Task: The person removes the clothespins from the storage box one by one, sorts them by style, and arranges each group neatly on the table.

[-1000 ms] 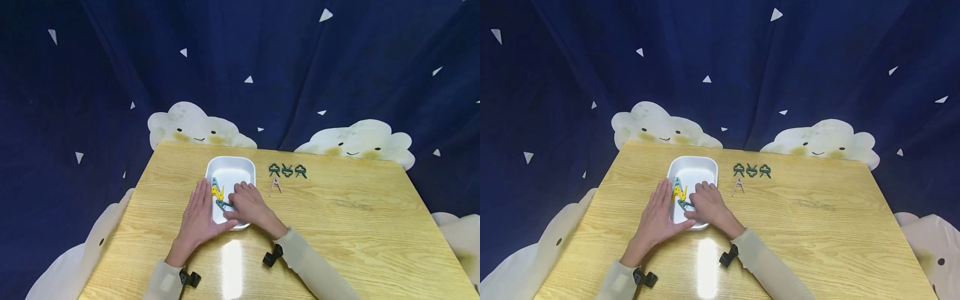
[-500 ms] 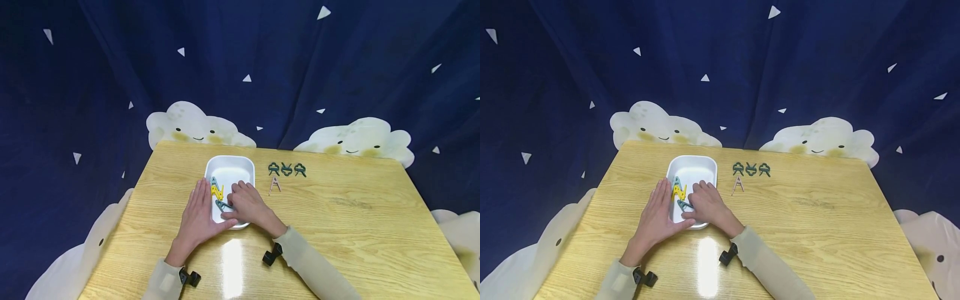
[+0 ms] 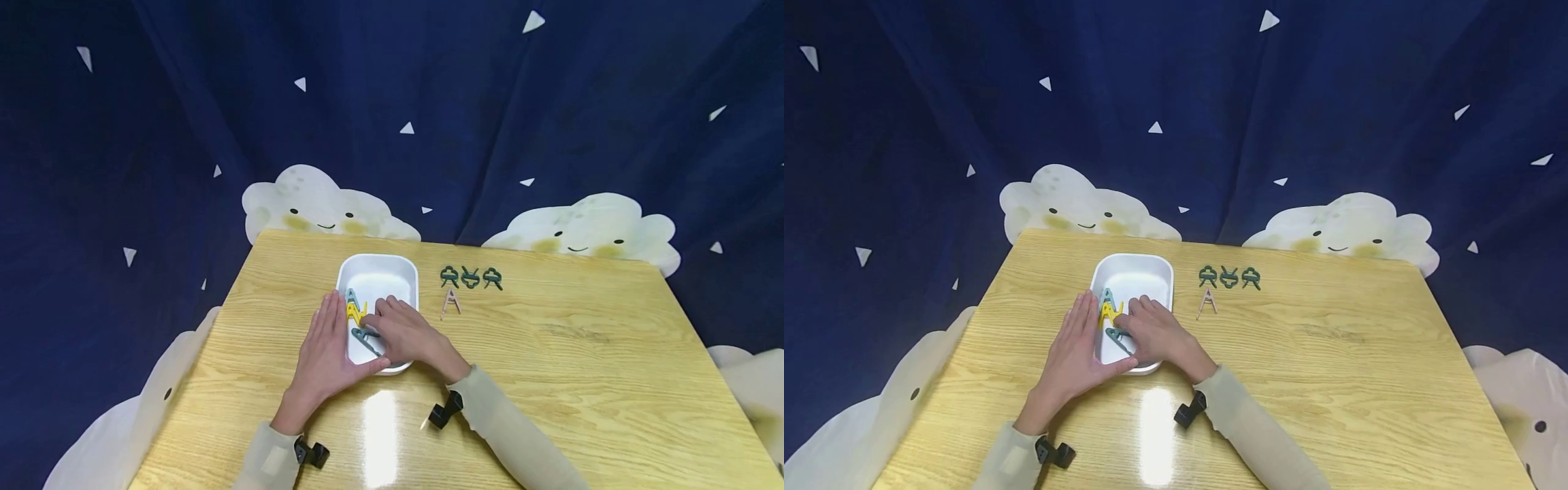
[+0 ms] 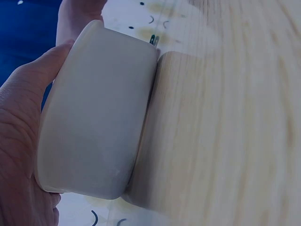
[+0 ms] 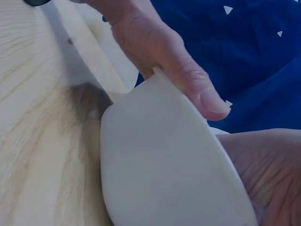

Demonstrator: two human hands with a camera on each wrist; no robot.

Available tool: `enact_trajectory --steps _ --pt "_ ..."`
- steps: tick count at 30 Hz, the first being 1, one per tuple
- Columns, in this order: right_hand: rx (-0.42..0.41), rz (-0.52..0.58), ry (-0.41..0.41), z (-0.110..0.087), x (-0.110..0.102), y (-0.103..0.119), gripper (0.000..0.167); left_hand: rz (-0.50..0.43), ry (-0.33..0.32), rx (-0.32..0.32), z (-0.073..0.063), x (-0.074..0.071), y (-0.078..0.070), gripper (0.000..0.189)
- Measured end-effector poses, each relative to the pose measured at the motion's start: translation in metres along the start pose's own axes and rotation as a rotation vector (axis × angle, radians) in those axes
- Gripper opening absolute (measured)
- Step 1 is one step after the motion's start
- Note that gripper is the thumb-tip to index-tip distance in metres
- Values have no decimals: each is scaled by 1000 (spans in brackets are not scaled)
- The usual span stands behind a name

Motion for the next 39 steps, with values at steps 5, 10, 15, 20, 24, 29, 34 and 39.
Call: enact_trajectory --steps 5,10,15,20,24,29,34,39 --pt "17 32 23 1 0 -2 47 -18 4 -10 0 1 1 143" --pt "32 68 42 1 -1 -2 36 -9 -13 7 0 0 -1 141" --pt "41 83 33 0 -3 -1 38 -5 -15 18 0 0 -3 140" --pt "57 -14 -4 2 -1 2 36 -6 -7 7 0 1 -1 141" --pt "86 -79 -33 3 0 2 47 -2 -11 4 0 1 0 142" --pt "72 11 -29 1 -3 -1 56 -4 -1 -3 0 2 1 143" --pt "-11 96 17 -1 -5 1 71 3 6 -5 1 2 1 142" --pt "-36 89 59 -1 -3 2 68 13 -10 8 0 1 0 141"
Point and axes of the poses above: each hand's wrist, its own z-axis towards the middle knuckle, its own x-axis out of the palm, y = z × x, the point moved 9 cm from there along z, towards the middle knuckle, and after that the axes turned 1 degree about z, right-handed, at the moved point
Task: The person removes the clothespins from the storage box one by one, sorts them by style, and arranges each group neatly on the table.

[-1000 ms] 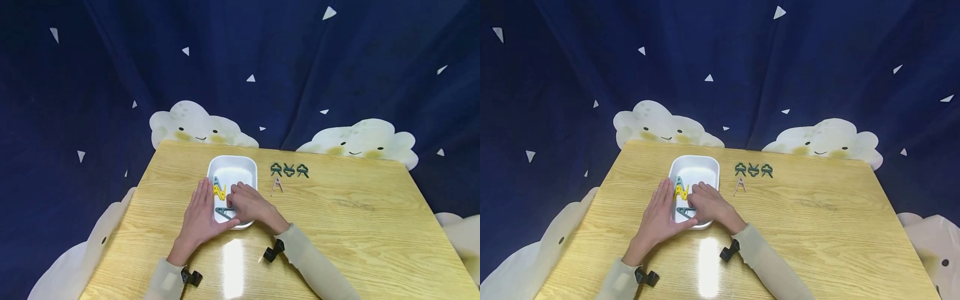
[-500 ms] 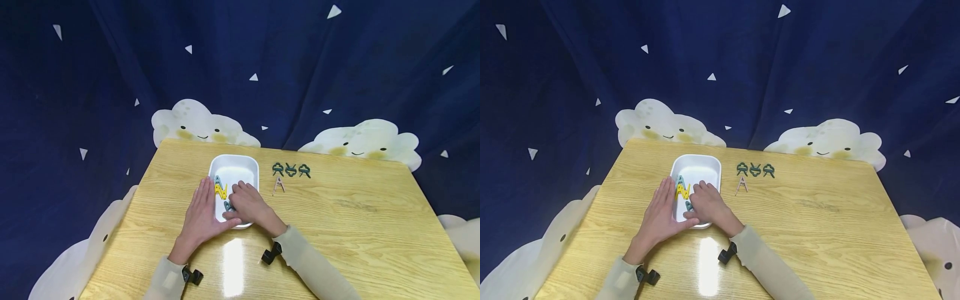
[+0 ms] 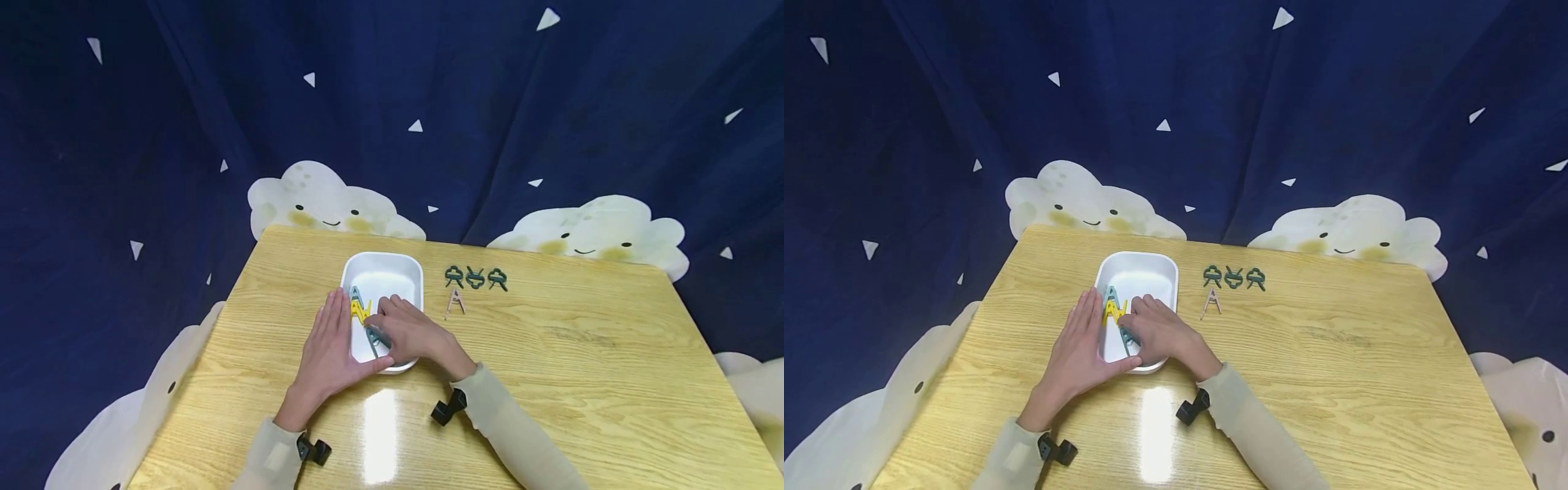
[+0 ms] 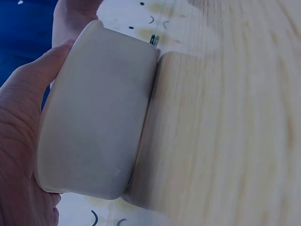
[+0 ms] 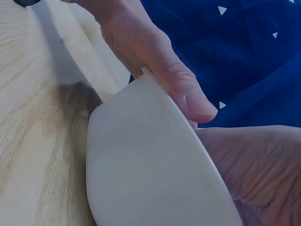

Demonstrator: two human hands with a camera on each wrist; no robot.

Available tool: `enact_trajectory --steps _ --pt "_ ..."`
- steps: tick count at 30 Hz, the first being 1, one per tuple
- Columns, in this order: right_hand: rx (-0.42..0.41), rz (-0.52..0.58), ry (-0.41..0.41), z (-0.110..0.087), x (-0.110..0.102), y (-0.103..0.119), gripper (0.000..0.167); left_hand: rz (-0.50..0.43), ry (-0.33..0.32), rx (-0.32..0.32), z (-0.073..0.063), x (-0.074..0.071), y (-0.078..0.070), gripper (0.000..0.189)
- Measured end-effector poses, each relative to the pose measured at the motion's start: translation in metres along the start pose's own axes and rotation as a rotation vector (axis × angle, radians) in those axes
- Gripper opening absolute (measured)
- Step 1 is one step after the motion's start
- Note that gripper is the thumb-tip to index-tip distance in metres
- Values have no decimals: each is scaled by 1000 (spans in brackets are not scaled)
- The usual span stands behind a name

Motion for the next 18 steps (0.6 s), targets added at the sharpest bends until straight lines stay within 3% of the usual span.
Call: enact_trajectory --steps 18 --pt "-17 -17 45 -4 2 1 75 -10 28 -20 1 3 0 144"
Point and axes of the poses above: each hand's wrist, its own z-axis towards the middle knuckle, its own x-axis out of the palm, y = z × x, the point moved 9 cm from there along z, towards the middle knuckle, and after that the axes turned 1 degree about z, right-handed, at the moved point
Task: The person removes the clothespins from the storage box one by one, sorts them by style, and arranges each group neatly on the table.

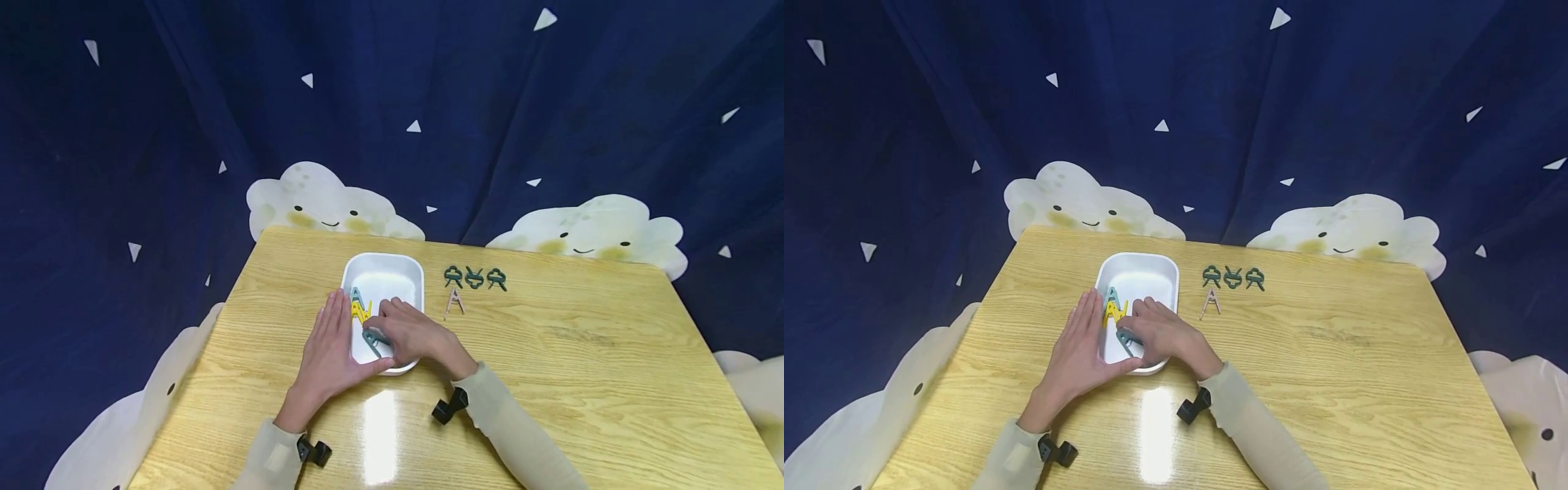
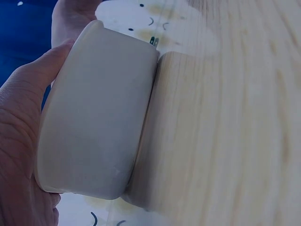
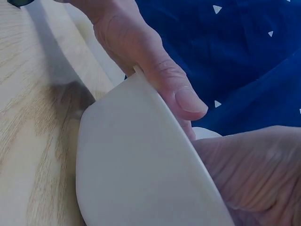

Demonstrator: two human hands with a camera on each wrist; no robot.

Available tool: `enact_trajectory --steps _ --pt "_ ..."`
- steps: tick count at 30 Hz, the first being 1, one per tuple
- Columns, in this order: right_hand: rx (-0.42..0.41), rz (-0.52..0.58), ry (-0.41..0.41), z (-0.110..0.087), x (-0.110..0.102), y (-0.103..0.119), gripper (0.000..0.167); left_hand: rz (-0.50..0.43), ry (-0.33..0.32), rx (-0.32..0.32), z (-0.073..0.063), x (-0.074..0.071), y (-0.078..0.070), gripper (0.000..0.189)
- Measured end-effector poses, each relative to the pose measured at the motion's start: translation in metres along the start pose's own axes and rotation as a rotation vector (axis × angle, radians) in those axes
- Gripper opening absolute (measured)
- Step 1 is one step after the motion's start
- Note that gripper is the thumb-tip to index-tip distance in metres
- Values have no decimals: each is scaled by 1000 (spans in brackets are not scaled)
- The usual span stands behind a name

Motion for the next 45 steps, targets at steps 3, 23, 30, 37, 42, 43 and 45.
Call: enact_trajectory --steps 3,23,30,37,42,43,45 --pt "-5 2 -2 0 0 1 76 5 1 2 0 0 0 144" --pt "43 -55 -60 7 4 -5 68 5 -28 16 0 0 -1 143" --pt "32 11 -122 6 -4 -8 78 -2 -21 21 -1 -2 -3 142" --pt "66 63 -170 -1 -20 -13 87 -3 -50 42 -2 -4 -4 140" --pt "94 96 -214 -9 -31 -21 85 -9 -38 30 -1 -4 -4 141" --pt "100 103 -221 -11 -33 -23 86 -10 -30 24 -1 -3 -4 141" --pt "106 121 -232 -15 -37 -27 87 -12 -16 17 -1 -3 -3 140"
Point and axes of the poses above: each hand's wrist, its own z-axis towards the middle knuckle, its own x-axis out of the palm, y = z × x, the point moved 9 cm from there along z, towards the middle knuckle, and after that the axes turned 1 degree about z, right-handed, at the moved point
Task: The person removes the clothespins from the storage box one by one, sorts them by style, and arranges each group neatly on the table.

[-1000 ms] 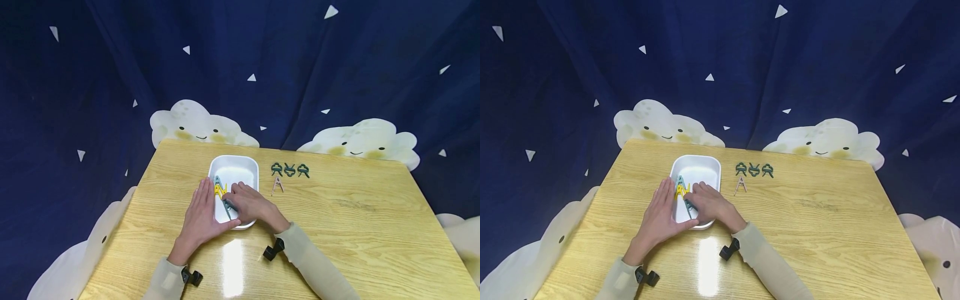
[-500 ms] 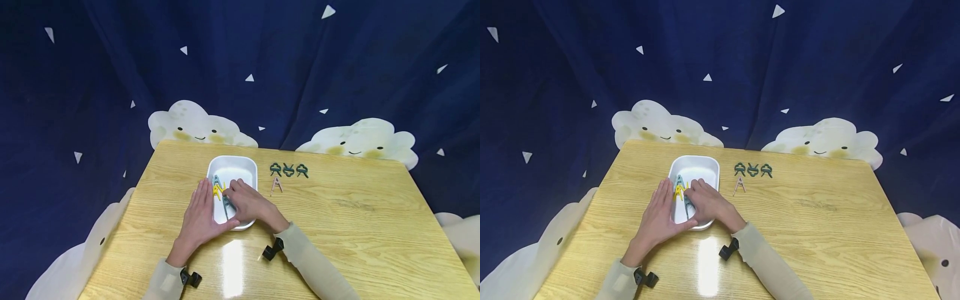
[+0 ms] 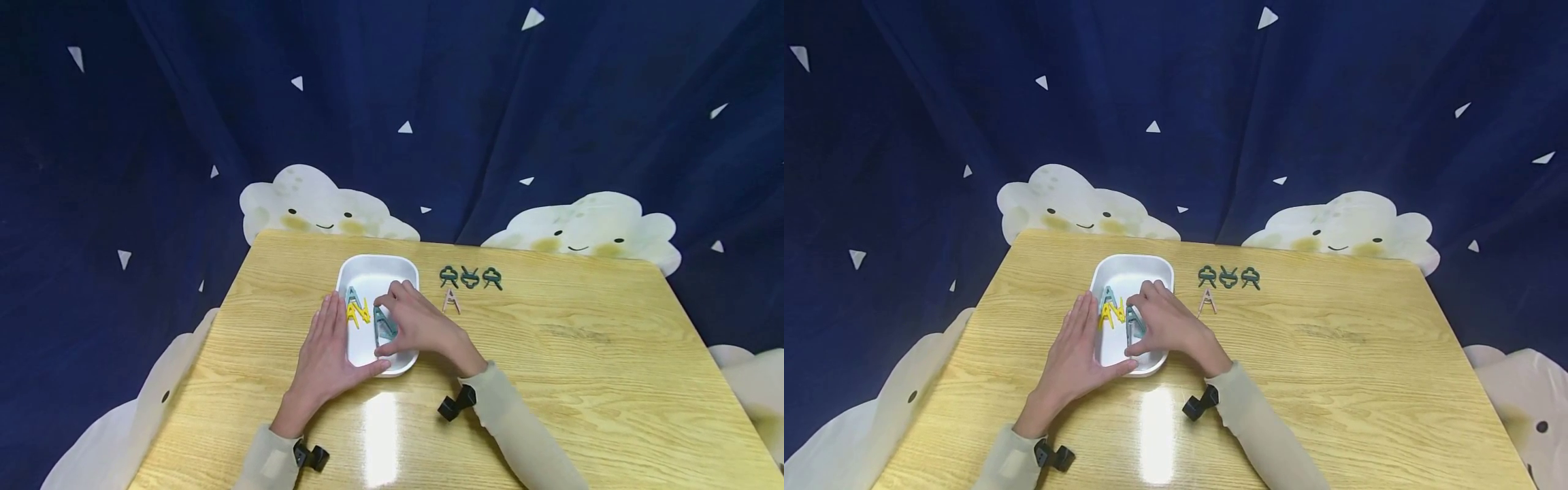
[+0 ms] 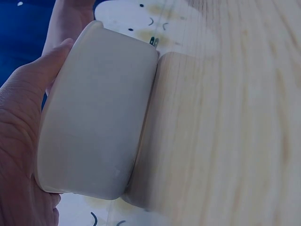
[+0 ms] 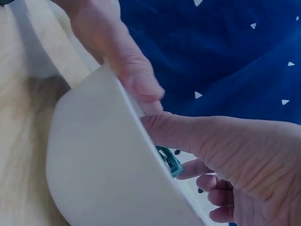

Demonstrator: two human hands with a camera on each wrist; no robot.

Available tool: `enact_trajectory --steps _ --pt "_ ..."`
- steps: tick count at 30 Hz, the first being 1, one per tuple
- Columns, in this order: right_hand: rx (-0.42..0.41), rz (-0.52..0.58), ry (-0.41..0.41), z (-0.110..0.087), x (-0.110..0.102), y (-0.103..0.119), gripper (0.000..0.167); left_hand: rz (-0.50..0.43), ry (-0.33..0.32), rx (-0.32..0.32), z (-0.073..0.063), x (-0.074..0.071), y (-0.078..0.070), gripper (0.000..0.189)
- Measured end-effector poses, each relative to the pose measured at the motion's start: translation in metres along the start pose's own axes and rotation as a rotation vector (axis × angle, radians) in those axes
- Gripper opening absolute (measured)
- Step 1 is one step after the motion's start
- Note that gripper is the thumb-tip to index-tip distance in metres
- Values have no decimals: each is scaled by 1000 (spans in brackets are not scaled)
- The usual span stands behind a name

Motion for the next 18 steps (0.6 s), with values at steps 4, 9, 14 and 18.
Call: enact_trajectory --steps 4,9,14,18 --pt "31 17 -12 -6 -6 -9 89 1 17 -9 0 1 0 140" --pt "88 28 -19 -13 -12 -20 88 4 23 -14 -1 2 0 141" --pt "120 52 -53 -19 -21 -27 88 11 16 -12 -1 2 0 141" --pt "105 72 -79 -22 -28 -30 87 11 8 -12 -1 1 0 142"
Point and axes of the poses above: each hand's wrist, its own z-axis towards the middle knuckle, its own x-axis out of the palm, y = z × x, the point moved 9 cm from there along z, towards the middle knuckle, and after that the axes turned 1 degree about z, right-handed, at the moved point
